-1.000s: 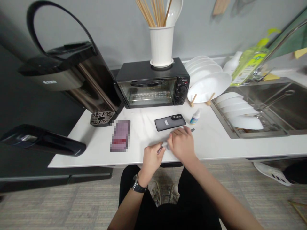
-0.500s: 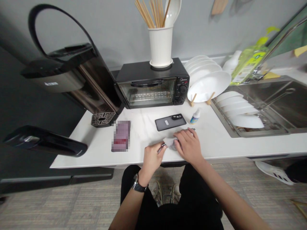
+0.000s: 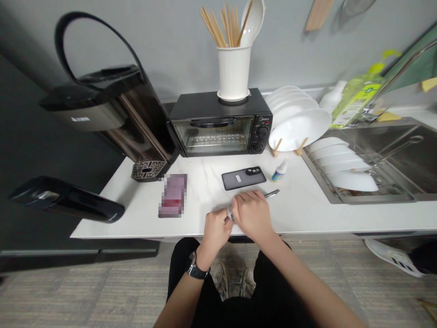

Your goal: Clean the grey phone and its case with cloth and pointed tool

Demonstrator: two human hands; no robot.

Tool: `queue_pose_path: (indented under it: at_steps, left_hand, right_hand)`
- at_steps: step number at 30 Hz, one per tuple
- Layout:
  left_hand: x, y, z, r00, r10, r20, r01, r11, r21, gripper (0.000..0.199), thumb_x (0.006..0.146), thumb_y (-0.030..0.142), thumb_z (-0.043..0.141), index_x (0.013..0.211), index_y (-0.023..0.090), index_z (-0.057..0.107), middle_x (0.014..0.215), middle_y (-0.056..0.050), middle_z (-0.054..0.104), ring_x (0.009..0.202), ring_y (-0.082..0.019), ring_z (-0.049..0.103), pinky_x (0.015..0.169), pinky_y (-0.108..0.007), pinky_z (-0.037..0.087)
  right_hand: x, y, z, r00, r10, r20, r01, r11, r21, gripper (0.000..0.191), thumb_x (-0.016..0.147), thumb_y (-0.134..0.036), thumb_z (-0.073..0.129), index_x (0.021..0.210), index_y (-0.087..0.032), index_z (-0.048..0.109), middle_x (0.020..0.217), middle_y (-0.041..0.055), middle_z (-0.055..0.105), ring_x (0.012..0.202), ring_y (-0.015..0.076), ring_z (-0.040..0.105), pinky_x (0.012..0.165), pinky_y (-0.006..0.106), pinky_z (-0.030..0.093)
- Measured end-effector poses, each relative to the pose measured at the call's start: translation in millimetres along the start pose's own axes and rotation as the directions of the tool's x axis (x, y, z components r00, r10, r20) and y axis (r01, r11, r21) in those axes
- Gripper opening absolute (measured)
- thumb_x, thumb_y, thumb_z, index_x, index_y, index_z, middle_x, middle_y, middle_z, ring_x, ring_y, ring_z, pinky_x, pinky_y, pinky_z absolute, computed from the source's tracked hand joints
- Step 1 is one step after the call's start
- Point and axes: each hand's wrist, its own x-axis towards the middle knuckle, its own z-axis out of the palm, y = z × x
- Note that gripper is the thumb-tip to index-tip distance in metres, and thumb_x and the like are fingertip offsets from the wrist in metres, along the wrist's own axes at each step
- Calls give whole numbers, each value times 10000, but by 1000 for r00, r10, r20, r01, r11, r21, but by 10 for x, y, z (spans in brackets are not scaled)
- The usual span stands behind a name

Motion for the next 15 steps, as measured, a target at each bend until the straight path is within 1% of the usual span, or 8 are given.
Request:
queue_pose_path:
  at_steps: [2,3,5,6,8,10,12,15]
  left_hand:
    - [-2,-31,25,1000,-2,-2,2,1000,30,278,848,59,516,650,165,680,619,-73,708,528,-173,601,551,-280,361]
    - [0,-41,31,1000,-1,1,1,1000,31,268,826,50,514,651,163,683,629,-82,714,530,-178,604,554,-282,366]
    - [7,-44,24,1000,-3,7,3,1000,31,249,810,46,527,667,160,696,642,-85,725,534,-180,610,560,-281,379]
    - [11,-36,13,1000,-5,10,5,1000,29,243,818,48,537,684,160,706,649,-79,731,537,-176,614,566,-275,389]
    - [19,-4,-19,1000,-13,15,13,1000,-1,232,878,80,562,762,166,744,687,-60,755,558,-161,629,586,-257,411]
    - [23,35,-51,1000,-19,22,20,997,-71,193,957,169,600,905,187,785,769,-44,789,600,-148,654,613,-238,433]
    - [24,63,-71,999,-27,28,31,989,-142,183,998,275,630,1012,209,800,829,-36,807,633,-142,670,629,-229,443]
    - [21,73,-74,999,-35,27,39,984,-175,207,1008,337,645,1051,216,807,823,-27,807,639,-138,674,625,-228,433]
  right_hand:
    - [-76,-163,77,991,-130,-17,131,987,91,245,1031,-239,494,1065,-143,716,958,83,747,914,242,630,876,393,389]
    - [-122,-195,116,981,-189,-37,192,974,117,279,1037,-247,497,1211,-131,681,1065,94,747,990,247,625,929,397,392]
    - [-221,-155,186,964,-254,-84,262,958,114,408,1050,-266,493,1425,-118,555,1250,117,710,1135,261,595,1058,420,361]
    - [-270,-90,209,962,-251,-107,261,961,93,444,1056,-274,486,1470,-115,512,1303,127,690,1190,269,577,1109,438,333]
    - [-354,105,223,969,-204,-140,214,975,55,441,1061,-293,477,1465,-119,506,1336,141,671,1258,284,549,1164,471,290]
    - [-403,349,191,978,-138,-154,145,989,33,381,1061,-331,478,1371,-131,569,1301,148,676,1252,296,552,1173,491,283]
    - [-407,595,124,985,-82,-151,83,997,0,325,1058,-385,480,1220,-147,632,1181,141,700,1149,301,587,1135,494,319]
    - [-332,874,12,990,-8,-142,-1,998,-64,304,1062,-382,456,993,-171,663,932,100,699,919,272,614,978,430,403]
